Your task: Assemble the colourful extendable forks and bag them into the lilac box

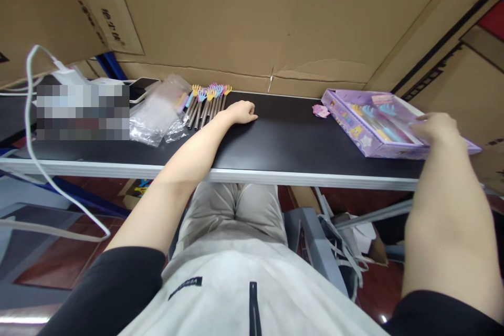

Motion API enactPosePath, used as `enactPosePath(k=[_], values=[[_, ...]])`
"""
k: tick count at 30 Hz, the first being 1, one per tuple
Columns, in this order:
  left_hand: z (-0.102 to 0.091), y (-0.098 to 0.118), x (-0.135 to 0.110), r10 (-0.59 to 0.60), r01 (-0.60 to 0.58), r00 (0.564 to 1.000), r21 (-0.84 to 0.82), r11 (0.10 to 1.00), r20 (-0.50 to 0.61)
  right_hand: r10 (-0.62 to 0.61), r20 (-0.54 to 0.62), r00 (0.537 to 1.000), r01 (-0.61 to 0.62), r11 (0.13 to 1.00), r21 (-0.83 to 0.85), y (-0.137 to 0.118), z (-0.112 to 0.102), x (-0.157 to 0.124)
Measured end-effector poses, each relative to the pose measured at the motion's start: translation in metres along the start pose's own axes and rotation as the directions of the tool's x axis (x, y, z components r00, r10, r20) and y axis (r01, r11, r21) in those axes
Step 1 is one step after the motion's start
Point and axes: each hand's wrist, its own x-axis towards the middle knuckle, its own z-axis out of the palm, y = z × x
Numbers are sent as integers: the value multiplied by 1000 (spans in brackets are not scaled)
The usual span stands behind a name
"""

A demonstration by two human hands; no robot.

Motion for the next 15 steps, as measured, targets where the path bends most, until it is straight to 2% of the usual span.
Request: enactPosePath(k=[1, 3, 9, 13, 15], values=[[0, 1, 0, -2, 2, 1000, 1, 1000, 2, 35, 36, 999, -37, 998, 49, -3, -3, -6], [-1, 2, -2, -5, 5, 1000, 3, 1000, 5, 24, 56, 998, -30, 993, 113, -8, -5, -14], [-2, 4, -3, -8, 8, 1000, 9, 1000, 9, -11, 91, 996, -1, 992, 129, -14, -4, -19], [-2, 4, -3, -5, 5, 1000, 14, 1000, 10, -55, 90, 994, 51, 998, 46, -13, 3, -3], [-4, 5, -4, -7, 6, 1000, 19, 1000, 17, -186, 48, 981, 190, 977, -97, -11, 10, 9]])
